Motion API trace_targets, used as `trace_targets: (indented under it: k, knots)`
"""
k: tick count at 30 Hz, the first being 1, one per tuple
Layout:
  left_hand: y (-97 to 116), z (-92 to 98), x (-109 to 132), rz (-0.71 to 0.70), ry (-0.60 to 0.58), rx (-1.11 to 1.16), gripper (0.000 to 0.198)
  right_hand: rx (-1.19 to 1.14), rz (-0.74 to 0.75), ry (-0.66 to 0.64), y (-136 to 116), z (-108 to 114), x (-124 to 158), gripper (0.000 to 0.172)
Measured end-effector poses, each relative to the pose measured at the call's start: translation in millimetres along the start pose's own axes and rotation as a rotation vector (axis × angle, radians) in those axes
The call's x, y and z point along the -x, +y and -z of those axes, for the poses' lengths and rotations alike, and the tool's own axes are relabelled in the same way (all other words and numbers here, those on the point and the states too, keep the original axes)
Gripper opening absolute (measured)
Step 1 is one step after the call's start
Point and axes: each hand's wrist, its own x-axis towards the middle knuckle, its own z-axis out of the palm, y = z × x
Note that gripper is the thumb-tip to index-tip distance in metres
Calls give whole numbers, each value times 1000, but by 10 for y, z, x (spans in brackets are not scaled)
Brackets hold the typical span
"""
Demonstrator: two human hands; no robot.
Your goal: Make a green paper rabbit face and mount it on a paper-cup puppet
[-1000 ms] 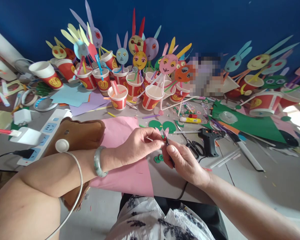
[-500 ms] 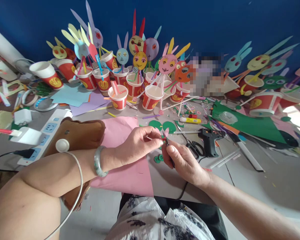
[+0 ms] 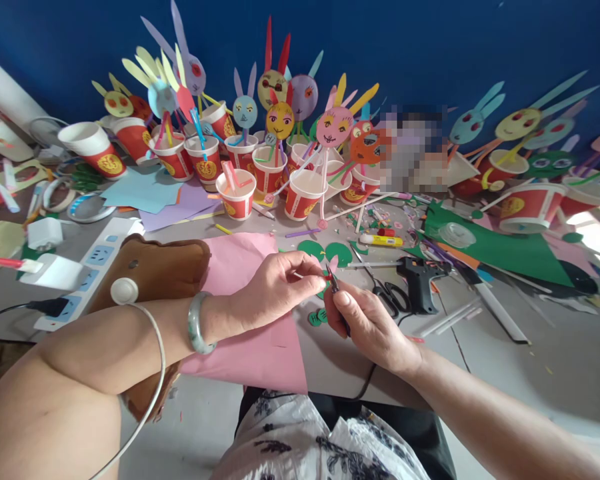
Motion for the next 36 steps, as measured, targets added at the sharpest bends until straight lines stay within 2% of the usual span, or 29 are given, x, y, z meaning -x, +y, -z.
trace_targets:
  k: [4, 8, 17, 36]
  knots:
    - [18, 5, 4, -17, -14, -11, 16, 0, 7, 7, -4, -7, -2, 61]
    - [-6, -3, -4, 28, -52, 36, 12, 9, 9, 6, -13, -13, -2, 61]
    - [-57, -3, -17, -7, -8, 19, 10, 14, 3, -3, -4, -2, -8, 61]
    - [0, -3, -4, -25, 14, 2, 9, 22, -35, -11, -18, -4, 0, 62]
